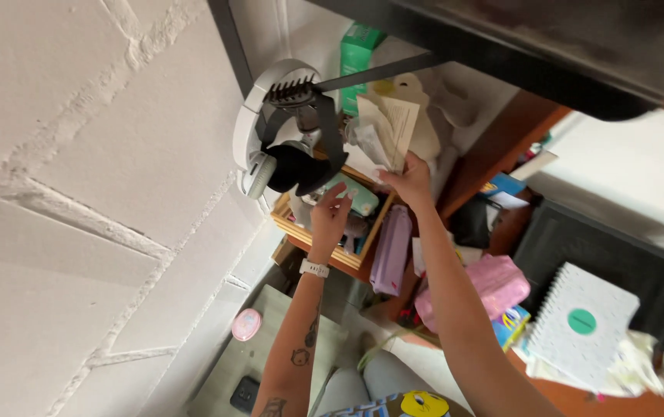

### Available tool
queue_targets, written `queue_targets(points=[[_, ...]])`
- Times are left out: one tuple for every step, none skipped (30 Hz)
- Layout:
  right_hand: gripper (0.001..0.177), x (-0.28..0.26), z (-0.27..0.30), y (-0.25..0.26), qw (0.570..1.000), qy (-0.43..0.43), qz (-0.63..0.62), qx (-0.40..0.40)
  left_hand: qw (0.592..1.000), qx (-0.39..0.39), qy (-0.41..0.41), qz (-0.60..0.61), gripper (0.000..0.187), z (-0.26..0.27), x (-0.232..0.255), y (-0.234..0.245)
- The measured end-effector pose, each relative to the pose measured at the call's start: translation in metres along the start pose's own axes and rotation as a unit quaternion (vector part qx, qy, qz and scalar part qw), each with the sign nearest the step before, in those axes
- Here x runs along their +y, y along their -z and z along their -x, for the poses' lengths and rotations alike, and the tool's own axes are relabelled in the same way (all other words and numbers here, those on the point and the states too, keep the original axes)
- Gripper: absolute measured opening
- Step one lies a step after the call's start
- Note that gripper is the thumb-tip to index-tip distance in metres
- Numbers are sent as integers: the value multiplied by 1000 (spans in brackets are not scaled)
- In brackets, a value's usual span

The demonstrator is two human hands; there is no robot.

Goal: The person organizes items on a cluttered desk and shelves, moving papers, a stuffed toy, and small objects into drawers and storage areas. They open and close drawers, place items on shelves, and rearrange objects to tidy the space.

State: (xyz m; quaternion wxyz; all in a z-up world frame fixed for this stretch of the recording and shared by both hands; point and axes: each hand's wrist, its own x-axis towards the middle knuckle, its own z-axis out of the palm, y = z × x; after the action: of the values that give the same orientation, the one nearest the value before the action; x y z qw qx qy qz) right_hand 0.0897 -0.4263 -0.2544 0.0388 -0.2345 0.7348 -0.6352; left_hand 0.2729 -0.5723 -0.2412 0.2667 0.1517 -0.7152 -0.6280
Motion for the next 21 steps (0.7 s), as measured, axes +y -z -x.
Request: queue_targets(points=[[59,-11,17,13,1000,-4,2,7,1000,-8,2,1,41,9,25,-5],[60,-22,34,26,1000,-7,5,13,999,-25,27,30,57,18,50,-12],[62,-33,49,42,1000,-6,9,22,996,-44,50,59,77,24,76,-20],[62,-41,64,57,999,-8,11,32,995,-54,49,61,77,28,89,-29],[57,-48,82,74,998,-1,34,51,987,-97,93,92,91,35,100,-40],[52,-54,101,92,996,5,58,70,973,-140,137,123,106,42,111,-53],[52,-62,119,107,995,0,61,84,970,-155,138,123,106,49,108,-68],[52,-68,137,123,994,-19,54,96,957,-178,146,177,108,56,104,-84],[52,-74,156,139,992,-39,48,109,939,-201,156,231,110,64,99,-102],[52,-82,175,154,990,-44,52,124,934,-217,160,232,110,78,113,-116],[50,-88,195,166,984,-26,89,151,921,-242,177,250,105,93,127,-127],[48,-93,215,178,976,-9,127,176,906,-266,194,267,100,108,139,-139],[48,-94,234,192,974,-19,130,183,902,-274,203,266,100,123,145,-154],[42,-94,252,204,965,-18,168,199,883,-280,238,293,94,138,150,-169],[35,-92,268,213,956,-16,202,210,865,-279,272,318,89,151,154,-179],[35,-77,288,226,956,-25,201,212,863,-281,280,314,89,162,131,-203],[35,-63,301,242,930,8,297,216,819,-282,348,359,93,168,110,-228],[35,-48,315,257,894,41,389,217,769,-280,413,401,97,175,89,-253],[35,-34,322,272,895,39,389,216,769,-279,414,401,97,178,90,-259],[39,-20,330,287,872,107,437,195,747,-285,434,416,107,181,92,-266],[48,-5,339,303,843,173,480,172,724,-288,455,431,118,186,94,-274]])
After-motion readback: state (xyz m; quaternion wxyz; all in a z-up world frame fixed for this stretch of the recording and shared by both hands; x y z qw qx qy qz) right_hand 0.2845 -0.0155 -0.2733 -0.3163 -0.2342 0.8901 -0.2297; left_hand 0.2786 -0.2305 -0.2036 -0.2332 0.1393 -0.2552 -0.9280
